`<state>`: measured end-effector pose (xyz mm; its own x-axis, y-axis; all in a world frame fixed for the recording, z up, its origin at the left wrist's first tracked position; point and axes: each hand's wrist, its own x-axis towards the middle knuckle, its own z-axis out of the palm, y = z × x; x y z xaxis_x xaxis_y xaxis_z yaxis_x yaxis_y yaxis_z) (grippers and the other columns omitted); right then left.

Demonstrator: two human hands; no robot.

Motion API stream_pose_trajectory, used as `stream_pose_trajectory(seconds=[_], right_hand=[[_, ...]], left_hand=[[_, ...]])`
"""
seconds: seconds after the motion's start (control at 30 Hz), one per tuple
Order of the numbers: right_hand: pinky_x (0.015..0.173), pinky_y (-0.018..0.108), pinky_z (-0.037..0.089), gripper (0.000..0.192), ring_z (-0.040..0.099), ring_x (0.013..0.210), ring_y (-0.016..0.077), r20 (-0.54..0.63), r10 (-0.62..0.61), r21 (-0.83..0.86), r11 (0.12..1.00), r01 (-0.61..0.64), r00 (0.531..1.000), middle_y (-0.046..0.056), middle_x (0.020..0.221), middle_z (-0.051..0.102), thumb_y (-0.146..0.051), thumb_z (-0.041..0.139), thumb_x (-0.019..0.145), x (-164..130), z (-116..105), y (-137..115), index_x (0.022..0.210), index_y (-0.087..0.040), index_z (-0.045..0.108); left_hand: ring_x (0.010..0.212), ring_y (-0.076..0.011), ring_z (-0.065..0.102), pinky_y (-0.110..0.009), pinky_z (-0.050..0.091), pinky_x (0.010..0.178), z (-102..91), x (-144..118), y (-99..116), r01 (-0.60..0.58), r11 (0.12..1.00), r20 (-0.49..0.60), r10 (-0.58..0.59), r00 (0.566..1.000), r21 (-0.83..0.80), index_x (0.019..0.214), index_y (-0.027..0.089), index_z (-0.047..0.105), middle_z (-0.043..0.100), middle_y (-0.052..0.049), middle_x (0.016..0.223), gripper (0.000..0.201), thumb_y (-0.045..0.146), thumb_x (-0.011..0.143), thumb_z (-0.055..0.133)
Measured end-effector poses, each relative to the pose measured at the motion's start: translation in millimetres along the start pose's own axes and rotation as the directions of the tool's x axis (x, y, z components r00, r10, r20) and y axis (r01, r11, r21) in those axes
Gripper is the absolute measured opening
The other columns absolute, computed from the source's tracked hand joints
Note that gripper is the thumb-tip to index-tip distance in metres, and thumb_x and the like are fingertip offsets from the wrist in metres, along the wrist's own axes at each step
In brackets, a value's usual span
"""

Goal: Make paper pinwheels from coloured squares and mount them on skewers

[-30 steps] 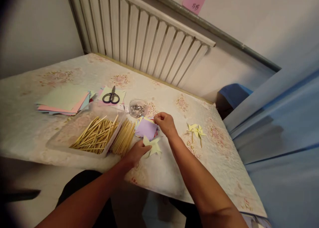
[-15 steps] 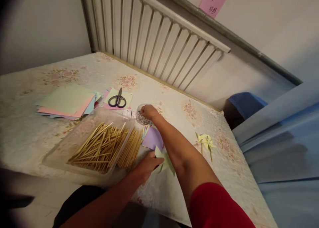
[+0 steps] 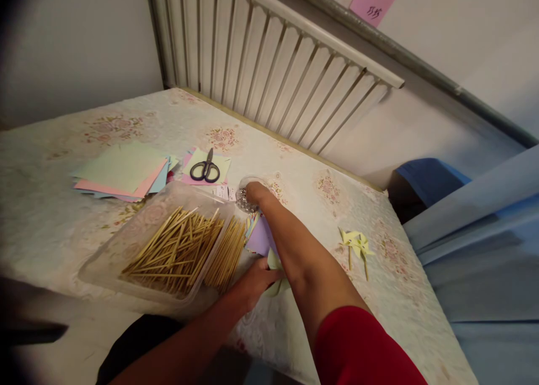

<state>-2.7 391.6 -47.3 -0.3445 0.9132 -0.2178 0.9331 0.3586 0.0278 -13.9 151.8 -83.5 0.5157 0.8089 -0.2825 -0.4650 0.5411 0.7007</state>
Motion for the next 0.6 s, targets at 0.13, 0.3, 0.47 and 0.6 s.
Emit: stream_pose_trajectory(seconds=[0.13,0.3,0.47,0.6], right_hand=[[0.07,0.026,0.041,0.021,0.063,0.084,0.0228,-0.064,0.03,0.023,0.999,-0.029,0.997,0.013,0.09,0.072,-0.009,0.06,0.067,-10.6,-13.0,-0.3,0.083,-0.012,0.072],[0.067,0.023,0.039,0.025,0.06,0.081,0.0185,-0.194,0.058,0.079,0.996,-0.043,0.979,0.01,0.091,0.07,-0.011,0.056,0.069,-29.7,-30.5,2.6,0.09,-0.013,0.068],[0.059,0.021,0.035,0.014,0.053,0.063,0.0118,-0.417,0.116,0.285,0.958,0.009,0.901,0.002,0.069,0.064,-0.009,0.049,0.067,-78.1,-50.0,17.9,0.069,-0.015,0.062],[0.055,0.021,0.034,0.006,0.049,0.056,0.0103,-0.471,0.306,0.505,0.862,-0.031,0.827,-0.002,0.059,0.058,-0.014,0.051,0.065,-150.3,-47.4,49.7,0.062,-0.017,0.055]], left_hand=[[0.065,-0.0166,0.057,-0.027,0.042,0.06,0.9,0.2,1.4,0.038,0.999,-0.026,-0.038,0.999,0.025,0.084,0.012,0.068,0.066,-0.008,0.075,0.027,0.022,0.06,0.07],[0.06,-0.0147,0.055,-0.025,0.039,0.055,0.9,0.7,-0.6,0.024,0.997,-0.043,-0.021,0.999,0.072,0.083,0.013,0.068,0.065,-0.006,0.072,0.024,0.021,0.06,0.065],[0.056,-0.0131,0.053,-0.024,0.037,0.052,1.6,0.1,0.6,-0.012,0.994,-0.035,0.016,0.999,0.109,0.075,0.014,0.064,0.062,-0.003,0.065,0.017,0.022,0.06,0.063],[0.057,-0.0129,0.054,-0.023,0.038,0.054,3.4,-1.6,4.6,-0.024,0.994,-0.045,0.03,0.999,0.109,0.074,0.013,0.062,0.062,-0.002,0.064,0.018,0.023,0.059,0.065]])
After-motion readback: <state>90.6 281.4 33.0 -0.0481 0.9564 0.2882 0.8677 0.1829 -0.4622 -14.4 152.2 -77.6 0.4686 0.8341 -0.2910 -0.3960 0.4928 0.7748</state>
